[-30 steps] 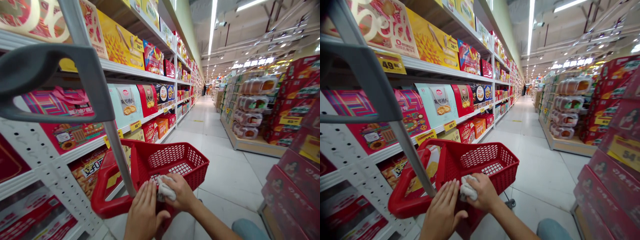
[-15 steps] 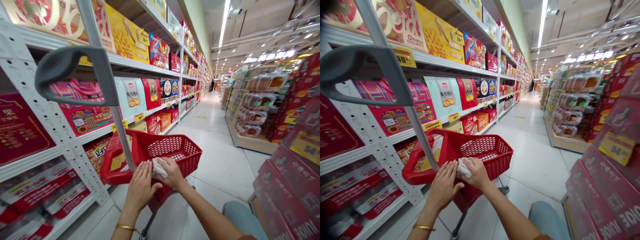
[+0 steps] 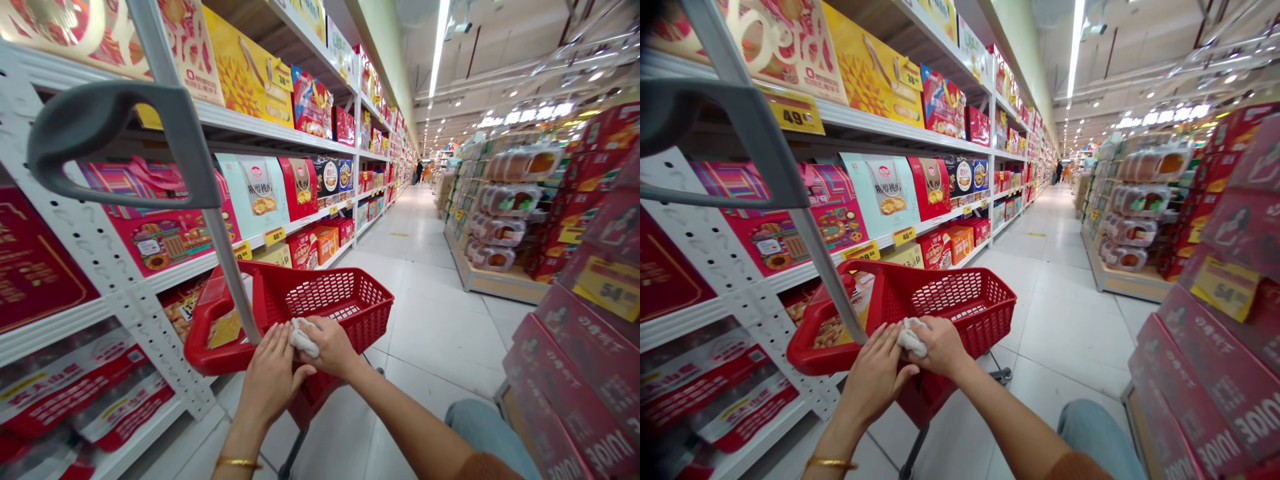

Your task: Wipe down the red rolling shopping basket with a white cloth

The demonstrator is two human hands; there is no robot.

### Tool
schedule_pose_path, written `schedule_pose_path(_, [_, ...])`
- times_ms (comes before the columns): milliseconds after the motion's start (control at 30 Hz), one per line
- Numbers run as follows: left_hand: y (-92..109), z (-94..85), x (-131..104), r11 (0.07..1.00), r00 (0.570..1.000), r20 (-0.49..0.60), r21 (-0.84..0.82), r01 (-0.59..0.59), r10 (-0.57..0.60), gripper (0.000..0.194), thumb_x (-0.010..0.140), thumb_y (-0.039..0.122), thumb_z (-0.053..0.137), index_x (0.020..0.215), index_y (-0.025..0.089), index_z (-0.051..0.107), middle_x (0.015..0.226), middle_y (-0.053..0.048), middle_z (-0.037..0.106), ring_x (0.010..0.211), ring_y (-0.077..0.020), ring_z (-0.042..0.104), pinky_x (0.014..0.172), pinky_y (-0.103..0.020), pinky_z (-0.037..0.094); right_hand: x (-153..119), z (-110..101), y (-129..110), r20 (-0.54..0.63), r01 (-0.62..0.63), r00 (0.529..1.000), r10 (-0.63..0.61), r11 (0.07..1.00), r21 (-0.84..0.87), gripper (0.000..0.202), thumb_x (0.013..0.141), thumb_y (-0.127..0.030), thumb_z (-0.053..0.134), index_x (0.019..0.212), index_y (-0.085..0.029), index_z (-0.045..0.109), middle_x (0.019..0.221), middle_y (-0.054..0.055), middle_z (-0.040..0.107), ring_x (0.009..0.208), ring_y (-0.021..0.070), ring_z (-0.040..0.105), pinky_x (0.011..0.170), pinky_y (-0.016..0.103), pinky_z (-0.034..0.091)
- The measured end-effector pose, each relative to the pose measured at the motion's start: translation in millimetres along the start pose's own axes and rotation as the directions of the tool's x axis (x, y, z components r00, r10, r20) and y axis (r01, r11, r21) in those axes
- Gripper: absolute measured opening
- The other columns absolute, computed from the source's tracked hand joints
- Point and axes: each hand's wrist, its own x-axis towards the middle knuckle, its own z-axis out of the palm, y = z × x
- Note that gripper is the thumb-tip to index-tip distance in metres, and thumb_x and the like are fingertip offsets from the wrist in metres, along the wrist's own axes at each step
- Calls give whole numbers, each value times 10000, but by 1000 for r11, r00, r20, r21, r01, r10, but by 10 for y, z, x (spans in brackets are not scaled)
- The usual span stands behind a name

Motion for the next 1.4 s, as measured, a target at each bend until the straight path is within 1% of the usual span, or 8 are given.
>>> schedule_pose_path(100, [-12,-5,-1,1000,1000,14,-16,9,-9,747,965,618,307,1265,7,614,1287,-232,627,1217,-341,590,1080,-489,408,18,-36,62,23,7,1000,-7,1000,-5,477,798,-353,643,1252,-216,596,1126,109,662,974,227,632,853,356,519])
schedule_pose_path(233, [-24,-10,-4,1000,1000,20,-18,10,-9,716,979,590,287,1275,27,616,1294,-209,629,1223,-336,590,1082,-487,411,-11,-87,197,52,-11,999,13,999,-35,484,754,-339,683,1216,-209,623,1107,98,671,918,215,639,831,337,523])
schedule_pose_path(500, [-24,-36,-12,1000,998,52,-22,19,-18,717,977,601,288,1307,46,599,1327,-198,609,1253,-330,570,1091,-488,409,-56,-206,420,96,6,995,-1,999,-49,392,750,-293,684,1136,-228,654,1079,70,687,928,187,650,828,286,519])
schedule_pose_path(733, [15,-116,9,998,992,114,-27,54,-51,699,994,565,278,1310,19,581,1345,-211,589,1292,-315,537,1126,-472,369,-84,-230,504,78,23,997,-22,1000,-15,383,763,-266,661,1138,-191,667,1082,100,688,945,211,656,845,331,536])
schedule_pose_path(867, [27,-161,18,997,983,174,-30,71,-64,742,982,598,303,1326,-12,548,1361,-226,571,1309,-314,519,1145,-464,342,-64,-189,433,18,33,999,-33,998,48,380,793,-262,630,1164,-188,660,1117,116,681,986,225,650,876,367,548])
schedule_pose_path(967, [28,-200,20,995,977,198,-51,84,-72,751,974,607,331,1333,-22,529,1370,-230,563,1330,-314,496,1161,-457,319,-17,-125,252,-23,71,997,-69,992,101,418,821,-300,616,1224,-190,634,1176,125,663,1058,244,634,926,402,542])
schedule_pose_path(1133, [13,-248,26,992,972,227,-86,89,-68,737,945,634,398,1266,-3,581,1366,-247,559,1340,-316,480,1188,-460,291,64,-14,-6,-38,137,990,-133,980,148,515,856,-316,582,1351,-182,539,1298,139,613,1174,269,595,1004,437,511])
schedule_pose_path(1400, [-12,-254,30,998,975,216,-41,56,-45,776,931,679,368,1258,10,585,1357,-238,571,1317,-316,509,1171,-459,334,130,-76,28,0,169,985,-170,981,97,537,873,-349,598,1375,-180,512,1237,135,647,1084,254,648,923,379,561])
